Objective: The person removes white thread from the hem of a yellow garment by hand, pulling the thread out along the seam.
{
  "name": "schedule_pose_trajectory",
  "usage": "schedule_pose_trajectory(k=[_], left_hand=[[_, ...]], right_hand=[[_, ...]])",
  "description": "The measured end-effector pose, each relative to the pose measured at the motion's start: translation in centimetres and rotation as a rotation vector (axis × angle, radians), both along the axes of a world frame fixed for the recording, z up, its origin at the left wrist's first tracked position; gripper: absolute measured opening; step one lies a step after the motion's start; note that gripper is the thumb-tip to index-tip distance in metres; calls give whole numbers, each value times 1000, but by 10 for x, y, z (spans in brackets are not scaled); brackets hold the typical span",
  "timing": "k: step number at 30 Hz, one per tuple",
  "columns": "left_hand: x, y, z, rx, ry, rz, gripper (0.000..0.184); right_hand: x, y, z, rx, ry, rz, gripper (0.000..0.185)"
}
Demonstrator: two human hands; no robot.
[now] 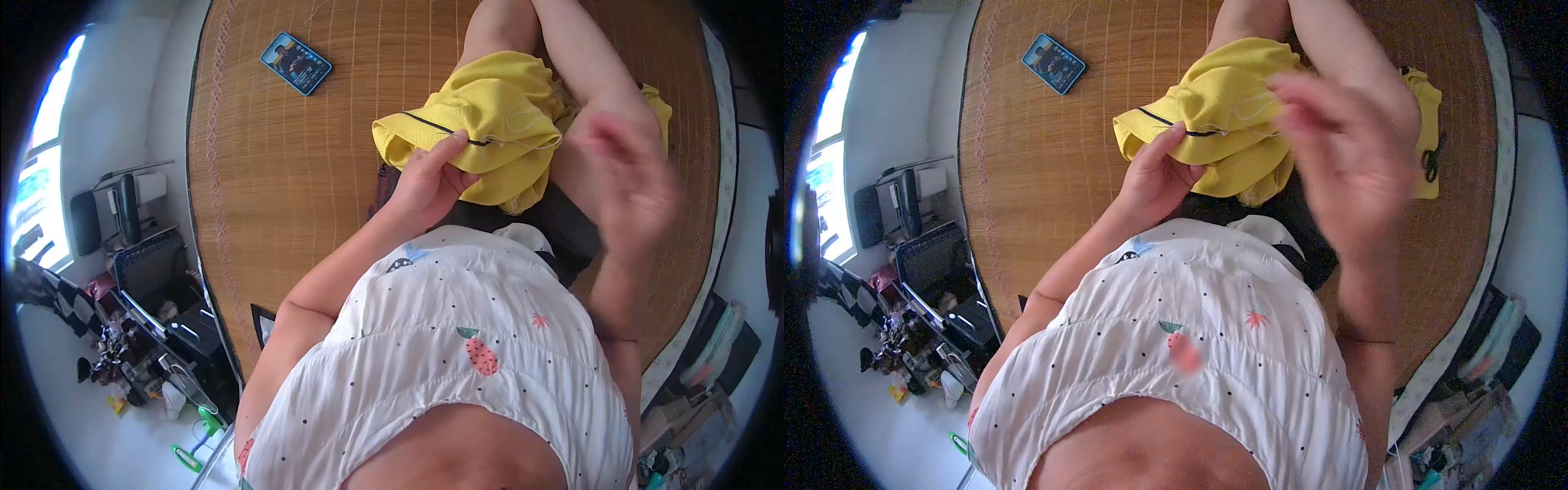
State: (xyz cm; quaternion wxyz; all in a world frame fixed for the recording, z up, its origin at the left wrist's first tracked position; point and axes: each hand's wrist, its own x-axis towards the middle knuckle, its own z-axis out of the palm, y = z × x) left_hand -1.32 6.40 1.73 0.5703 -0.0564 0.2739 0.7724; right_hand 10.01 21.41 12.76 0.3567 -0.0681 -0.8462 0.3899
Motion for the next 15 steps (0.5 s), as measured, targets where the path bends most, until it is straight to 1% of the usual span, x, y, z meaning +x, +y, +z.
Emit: schedule_pose_trajectory(k=[1,3,5,7,8,9,11,12,14,15], left_hand=[[1,-1,0,0,7,2,32],[3,1,5,-38,85,8,30],[3,-1,7,-89,191,11,29],[6,-1,6,-150,333,27,27],[6,0,7,-186,352,40,25],[6,2,11,-164,322,102,23],[3,1,8,-175,528,72,22],[2,2,6,-159,590,96,25],[1,3,4,-200,582,107,26],[1,4,4,-219,579,107,27]], right_hand=[[-1,-9,-21,-79,-77,-28,14],[-2,-21,-45,-225,-202,-41,14],[-11,-30,-45,-92,-226,-21,16],[-17,-35,-49,-56,-236,-1,16],[-22,-35,-52,-53,-232,-13,16],[-24,-36,-55,-53,-235,-23,16],[-27,-37,-63,-71,-264,-45,16],[-26,-37,-67,-85,-287,-62,16],[-29,-38,-67,-85,-336,-72,14],[-30,-37,-68,-43,-336,-71,13]])
